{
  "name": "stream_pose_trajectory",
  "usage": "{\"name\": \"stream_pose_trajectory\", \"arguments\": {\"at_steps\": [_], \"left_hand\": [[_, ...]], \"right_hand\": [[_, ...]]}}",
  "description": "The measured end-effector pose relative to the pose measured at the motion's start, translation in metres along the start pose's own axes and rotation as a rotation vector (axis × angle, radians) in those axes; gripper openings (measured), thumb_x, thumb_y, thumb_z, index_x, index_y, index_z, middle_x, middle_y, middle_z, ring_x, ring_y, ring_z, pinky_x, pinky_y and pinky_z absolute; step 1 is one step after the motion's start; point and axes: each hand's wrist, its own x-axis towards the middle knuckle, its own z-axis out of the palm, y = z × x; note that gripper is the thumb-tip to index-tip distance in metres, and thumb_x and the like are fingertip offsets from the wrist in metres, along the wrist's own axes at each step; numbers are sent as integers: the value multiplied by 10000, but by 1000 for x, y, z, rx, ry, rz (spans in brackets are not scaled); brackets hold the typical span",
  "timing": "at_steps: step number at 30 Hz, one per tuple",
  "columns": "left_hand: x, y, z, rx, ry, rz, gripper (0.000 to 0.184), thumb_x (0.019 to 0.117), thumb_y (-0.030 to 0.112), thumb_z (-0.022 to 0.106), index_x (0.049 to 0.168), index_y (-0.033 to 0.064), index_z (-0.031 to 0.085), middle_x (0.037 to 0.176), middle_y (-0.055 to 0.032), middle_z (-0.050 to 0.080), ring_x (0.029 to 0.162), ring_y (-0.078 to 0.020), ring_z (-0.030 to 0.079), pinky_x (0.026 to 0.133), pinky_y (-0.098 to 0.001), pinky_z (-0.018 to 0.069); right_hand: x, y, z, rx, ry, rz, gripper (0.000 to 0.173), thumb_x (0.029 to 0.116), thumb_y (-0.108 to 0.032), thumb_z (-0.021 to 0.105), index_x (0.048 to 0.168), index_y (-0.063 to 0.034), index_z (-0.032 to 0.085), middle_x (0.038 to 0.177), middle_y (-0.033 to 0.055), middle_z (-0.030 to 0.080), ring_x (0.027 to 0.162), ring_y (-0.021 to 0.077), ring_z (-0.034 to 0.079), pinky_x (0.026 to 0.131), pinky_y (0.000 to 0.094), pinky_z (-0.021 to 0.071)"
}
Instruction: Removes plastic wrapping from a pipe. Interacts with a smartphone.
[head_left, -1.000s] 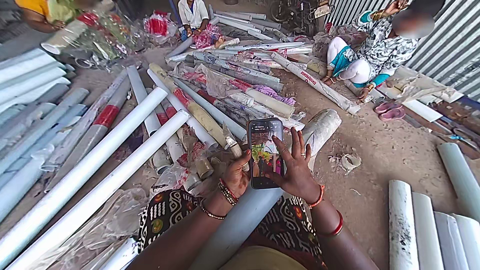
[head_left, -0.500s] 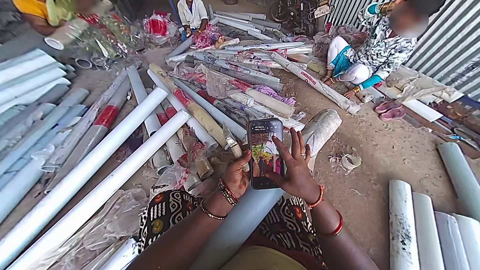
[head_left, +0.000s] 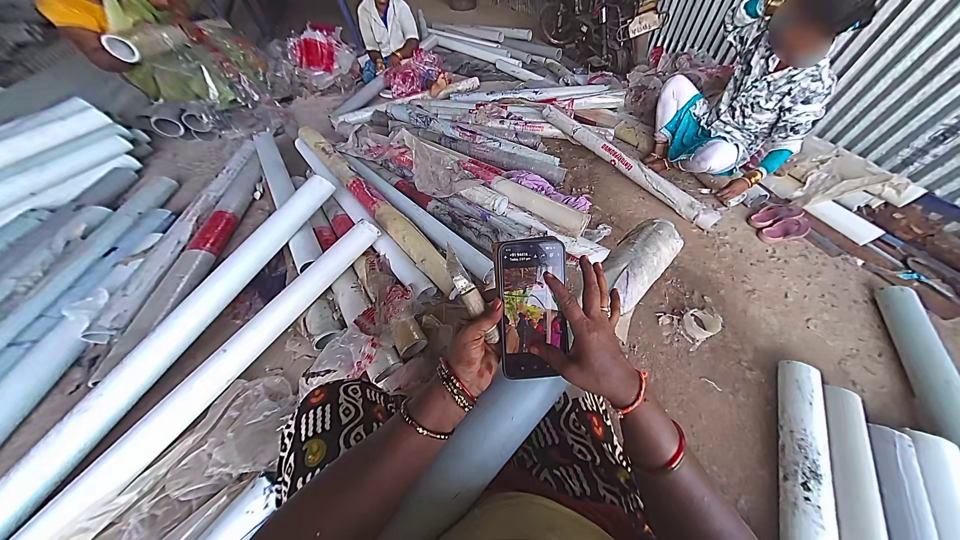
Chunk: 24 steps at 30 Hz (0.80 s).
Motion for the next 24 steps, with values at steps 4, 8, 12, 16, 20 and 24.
{"name": "stream_pose_trajectory", "arguments": {"at_steps": [4,8,12,16,20,24], "left_hand": [[0,0,0,-2,-1,4,225,1066,-1,395,969,90,576,752,-18,698,578,-62,663,530,-196,563],[1,-1,-2,-4,-16,12,231,1066,1,396,962,89,583,741,-17,698,565,-61,658,521,-196,559],[0,0,0,2,-14,0,239,1070,5,384,960,86,580,727,-18,694,540,-61,647,502,-193,550],[0,0,-1,11,-18,2,226,1066,8,396,982,93,587,778,-20,714,617,-68,686,553,-205,577],[0,0,-1,13,-6,2,210,1060,-4,411,983,90,583,780,-19,709,630,-69,687,577,-207,584],[0,-1,-1,22,1,19,199,1052,-9,426,995,86,591,795,-18,706,659,-76,687,622,-219,590]], "right_hand": [[0,0,0,-6,6,-5,847,731,-425,788,1486,-121,551,1577,411,270,1449,676,172,995,906,85],[1,-1,0,-7,3,-3,849,726,-415,795,1485,-119,552,1580,409,266,1452,676,163,999,905,83],[1,1,1,-7,16,-13,830,728,-426,787,1472,-132,567,1574,411,274,1444,682,175,998,903,96],[0,3,3,12,42,-35,737,749,-435,768,1428,-193,618,1569,414,281,1442,685,174,988,907,101],[0,4,4,28,70,-45,638,771,-410,759,1375,-228,667,1570,414,279,1438,688,179,985,908,106],[0,4,4,37,78,-47,625,771,-401,756,1365,-222,675,1567,412,287,1440,684,183,988,907,107]]}}
